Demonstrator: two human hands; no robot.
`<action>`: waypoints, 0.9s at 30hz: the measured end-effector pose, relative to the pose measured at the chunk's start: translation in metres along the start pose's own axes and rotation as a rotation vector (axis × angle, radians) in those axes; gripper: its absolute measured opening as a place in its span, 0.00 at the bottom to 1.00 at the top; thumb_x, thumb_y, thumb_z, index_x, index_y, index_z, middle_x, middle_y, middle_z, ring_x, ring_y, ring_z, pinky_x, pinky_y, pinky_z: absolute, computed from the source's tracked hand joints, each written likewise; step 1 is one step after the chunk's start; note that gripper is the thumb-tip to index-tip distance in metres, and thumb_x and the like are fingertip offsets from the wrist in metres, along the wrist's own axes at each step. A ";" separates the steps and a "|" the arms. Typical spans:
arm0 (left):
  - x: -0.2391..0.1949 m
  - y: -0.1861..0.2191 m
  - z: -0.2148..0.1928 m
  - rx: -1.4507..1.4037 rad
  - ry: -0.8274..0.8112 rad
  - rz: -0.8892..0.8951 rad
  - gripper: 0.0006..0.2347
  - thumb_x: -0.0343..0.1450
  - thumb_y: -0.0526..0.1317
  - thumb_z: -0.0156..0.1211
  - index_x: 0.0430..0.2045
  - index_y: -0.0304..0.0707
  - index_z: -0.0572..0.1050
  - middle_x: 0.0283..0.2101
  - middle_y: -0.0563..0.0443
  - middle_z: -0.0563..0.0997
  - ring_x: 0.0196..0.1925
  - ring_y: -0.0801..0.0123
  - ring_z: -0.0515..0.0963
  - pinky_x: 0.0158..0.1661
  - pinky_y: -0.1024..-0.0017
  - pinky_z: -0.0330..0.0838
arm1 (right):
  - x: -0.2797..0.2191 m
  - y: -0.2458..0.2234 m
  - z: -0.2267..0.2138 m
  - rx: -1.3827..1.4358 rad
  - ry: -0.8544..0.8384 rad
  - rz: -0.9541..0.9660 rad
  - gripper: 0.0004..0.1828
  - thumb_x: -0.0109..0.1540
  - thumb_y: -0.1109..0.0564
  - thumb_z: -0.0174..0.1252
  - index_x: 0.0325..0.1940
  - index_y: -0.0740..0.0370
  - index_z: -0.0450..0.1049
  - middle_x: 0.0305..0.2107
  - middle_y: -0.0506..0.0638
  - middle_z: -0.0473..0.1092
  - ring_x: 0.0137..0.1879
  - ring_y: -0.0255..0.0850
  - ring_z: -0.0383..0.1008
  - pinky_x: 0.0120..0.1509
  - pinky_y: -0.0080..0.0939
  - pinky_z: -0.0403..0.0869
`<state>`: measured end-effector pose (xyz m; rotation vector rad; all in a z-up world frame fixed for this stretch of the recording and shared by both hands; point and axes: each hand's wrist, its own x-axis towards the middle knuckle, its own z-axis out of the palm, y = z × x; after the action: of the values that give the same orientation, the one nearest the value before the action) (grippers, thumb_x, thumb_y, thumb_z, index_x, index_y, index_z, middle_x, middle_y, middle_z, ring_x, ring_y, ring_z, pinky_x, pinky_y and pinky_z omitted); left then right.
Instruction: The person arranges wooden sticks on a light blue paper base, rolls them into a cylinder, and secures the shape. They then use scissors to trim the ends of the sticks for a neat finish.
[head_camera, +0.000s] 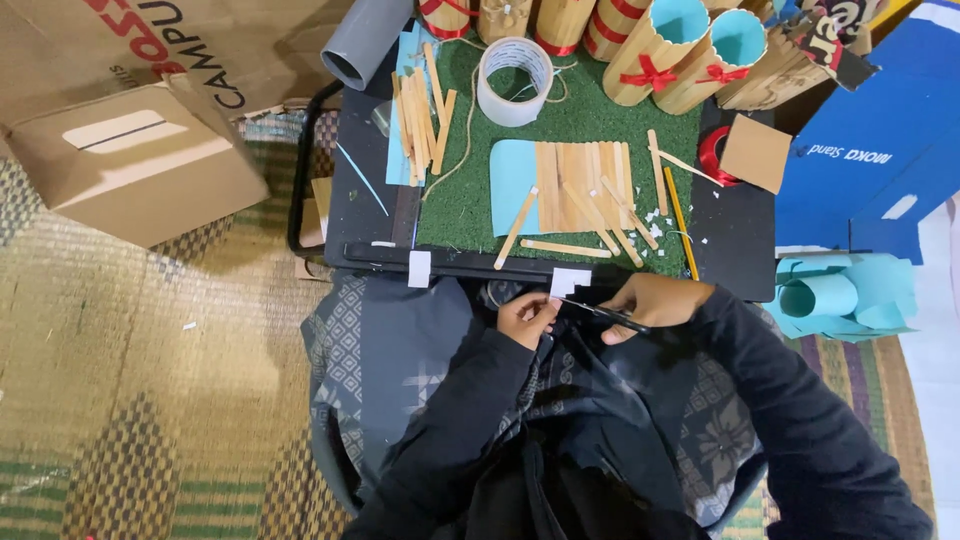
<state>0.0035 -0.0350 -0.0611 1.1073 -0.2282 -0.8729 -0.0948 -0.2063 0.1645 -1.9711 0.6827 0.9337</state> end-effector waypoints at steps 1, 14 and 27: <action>-0.002 0.003 0.001 0.000 0.002 0.000 0.06 0.66 0.30 0.72 0.32 0.30 0.83 0.28 0.38 0.84 0.26 0.65 0.84 0.25 0.74 0.83 | 0.004 0.000 -0.001 0.000 -0.001 0.000 0.38 0.46 0.31 0.78 0.50 0.57 0.87 0.23 0.50 0.79 0.32 0.38 0.77 0.35 0.37 0.74; -0.010 0.018 0.006 -0.081 0.051 -0.130 0.06 0.64 0.30 0.73 0.30 0.25 0.82 0.21 0.42 0.79 0.21 0.68 0.81 0.22 0.78 0.82 | 0.024 -0.005 -0.013 -0.001 -0.049 0.033 0.38 0.46 0.34 0.80 0.55 0.53 0.85 0.26 0.49 0.82 0.32 0.39 0.79 0.36 0.36 0.76; -0.027 0.017 -0.001 -0.001 0.030 -0.198 0.04 0.63 0.29 0.72 0.28 0.27 0.83 0.17 0.45 0.77 0.18 0.70 0.78 0.21 0.77 0.80 | 0.026 0.007 0.006 -0.149 -0.089 0.037 0.38 0.45 0.28 0.78 0.54 0.44 0.84 0.29 0.47 0.83 0.38 0.38 0.81 0.44 0.39 0.79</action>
<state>-0.0054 -0.0128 -0.0405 1.1545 -0.0944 -1.0308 -0.0869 -0.2076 0.1380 -2.0383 0.6157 1.1160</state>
